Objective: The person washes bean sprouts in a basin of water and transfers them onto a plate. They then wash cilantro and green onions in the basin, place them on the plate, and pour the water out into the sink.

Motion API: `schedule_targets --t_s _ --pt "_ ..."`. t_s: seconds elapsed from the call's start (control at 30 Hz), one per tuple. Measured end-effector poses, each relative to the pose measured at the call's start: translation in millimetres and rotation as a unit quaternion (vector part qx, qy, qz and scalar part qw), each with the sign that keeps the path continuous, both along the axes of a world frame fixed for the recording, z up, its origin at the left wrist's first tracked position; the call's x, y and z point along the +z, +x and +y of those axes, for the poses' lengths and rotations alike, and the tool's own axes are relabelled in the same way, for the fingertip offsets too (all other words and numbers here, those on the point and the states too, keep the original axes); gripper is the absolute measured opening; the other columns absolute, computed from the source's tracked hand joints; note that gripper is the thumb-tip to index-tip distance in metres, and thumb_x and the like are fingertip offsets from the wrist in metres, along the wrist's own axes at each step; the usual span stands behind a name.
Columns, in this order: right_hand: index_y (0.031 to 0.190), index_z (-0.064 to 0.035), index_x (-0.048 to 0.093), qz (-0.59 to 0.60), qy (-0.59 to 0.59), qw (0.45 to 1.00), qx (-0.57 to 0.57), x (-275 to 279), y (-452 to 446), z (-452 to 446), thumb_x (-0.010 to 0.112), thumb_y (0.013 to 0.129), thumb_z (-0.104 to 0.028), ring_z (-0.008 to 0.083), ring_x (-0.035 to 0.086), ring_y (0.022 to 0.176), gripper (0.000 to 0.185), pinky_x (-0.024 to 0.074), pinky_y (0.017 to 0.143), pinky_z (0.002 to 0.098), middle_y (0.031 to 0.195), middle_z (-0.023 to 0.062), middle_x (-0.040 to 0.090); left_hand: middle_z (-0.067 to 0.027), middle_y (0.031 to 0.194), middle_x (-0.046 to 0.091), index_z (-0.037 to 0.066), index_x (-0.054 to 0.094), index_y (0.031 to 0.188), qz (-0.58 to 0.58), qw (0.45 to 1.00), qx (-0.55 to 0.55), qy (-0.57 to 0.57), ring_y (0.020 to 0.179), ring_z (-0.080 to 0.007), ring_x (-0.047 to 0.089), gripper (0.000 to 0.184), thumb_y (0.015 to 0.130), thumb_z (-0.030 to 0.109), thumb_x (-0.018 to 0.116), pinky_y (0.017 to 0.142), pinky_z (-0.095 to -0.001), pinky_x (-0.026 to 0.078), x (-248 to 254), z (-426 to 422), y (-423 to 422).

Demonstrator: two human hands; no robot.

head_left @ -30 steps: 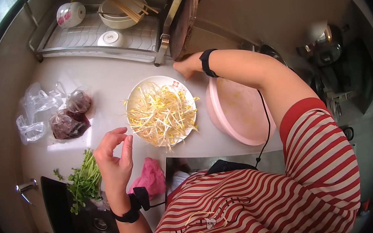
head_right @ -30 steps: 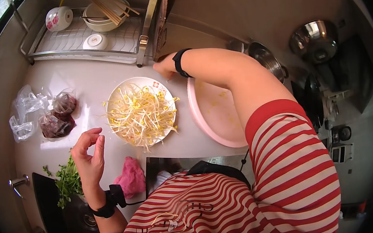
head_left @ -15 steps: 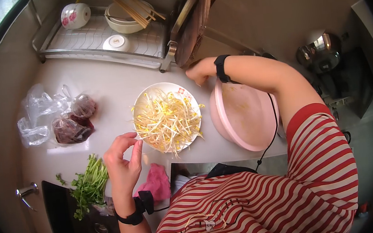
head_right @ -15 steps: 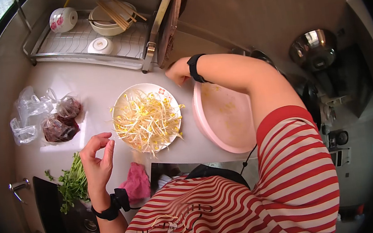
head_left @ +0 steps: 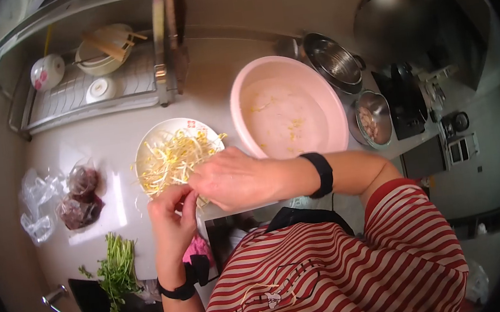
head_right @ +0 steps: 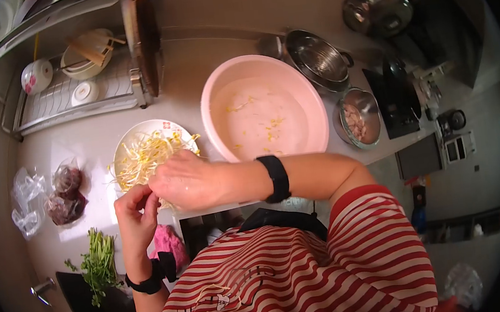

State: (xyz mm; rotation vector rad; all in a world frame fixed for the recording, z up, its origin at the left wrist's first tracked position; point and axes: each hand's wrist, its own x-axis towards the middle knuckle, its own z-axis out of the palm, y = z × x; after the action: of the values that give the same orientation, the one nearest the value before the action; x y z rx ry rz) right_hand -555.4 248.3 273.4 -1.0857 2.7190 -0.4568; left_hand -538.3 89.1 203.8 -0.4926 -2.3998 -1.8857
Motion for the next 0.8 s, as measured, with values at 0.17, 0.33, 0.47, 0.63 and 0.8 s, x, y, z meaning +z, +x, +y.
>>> schedule_targets --t_s 0.17,0.33,0.47,0.63,0.8 --pt "0.066 0.001 0.057 -0.037 -0.134 0.981 -0.136 -19 36 19 0.053 0.068 -0.006 0.0364 0.059 0.062 0.009 0.0444 0.056 0.0453 0.063 0.0198 0.058 -0.0074 0.06 0.055 -0.004 0.057 0.074 -0.065 0.991 -0.12 -0.006 0.052 -0.011 0.053 0.003 0.075 -0.005 0.06 0.05 -0.0216 0.042 4 13 7" --pt "0.069 -0.0012 0.053 -0.105 -0.266 0.945 -0.157 -16 44 50 0.056 0.073 -0.009 0.0282 0.055 0.055 0.01 0.0418 0.051 0.0375 0.061 0.0137 0.055 -0.0068 0.063 0.054 -0.004 0.055 0.075 -0.128 0.977 -0.169 0.035 0.055 -0.0108 0.053 0.003 0.077 -0.005 0.057 0.052 -0.0209 0.042 15 31 10" --pt "0.07 -0.0015 0.053 -0.128 -0.343 0.897 -0.246 -1 56 102 0.056 0.078 -0.006 0.0079 0.046 0.054 0.01 0.0383 0.05 0.0237 0.058 0.0022 0.05 -0.0071 0.066 0.055 -0.003 0.055 0.078 -0.017 0.984 -0.178 -0.017 0.057 -0.01 0.054 0.003 0.077 -0.006 0.055 0.052 -0.0209 0.043 35 75 7" --pt "0.073 0.0005 0.055 -0.012 -0.229 0.892 -0.389 -14 79 199 0.058 0.079 -0.009 0.0128 0.053 0.056 0.011 0.0424 0.053 0.026 0.061 0.0071 0.055 -0.0099 0.07 0.059 -0.001 0.058 0.077 0.053 0.991 -0.017 -0.123 0.057 -0.016 0.057 0.006 0.074 -0.006 0.058 0.052 -0.0243 0.044 31 82 -16" --pt "0.074 -0.0017 0.058 -0.025 -0.15 0.861 -0.485 -26 101 255 0.054 0.077 -0.013 0.0335 0.058 0.071 0.012 0.0443 0.063 0.0403 0.072 0.0175 0.06 -0.0116 0.076 0.061 0.002 0.063 0.079 0.08 0.903 0.053 -0.419 0.068 -0.0279 0.06 0.01 0.069 0.006 0.064 0.061 -0.0339 0.047 13 42 -42"
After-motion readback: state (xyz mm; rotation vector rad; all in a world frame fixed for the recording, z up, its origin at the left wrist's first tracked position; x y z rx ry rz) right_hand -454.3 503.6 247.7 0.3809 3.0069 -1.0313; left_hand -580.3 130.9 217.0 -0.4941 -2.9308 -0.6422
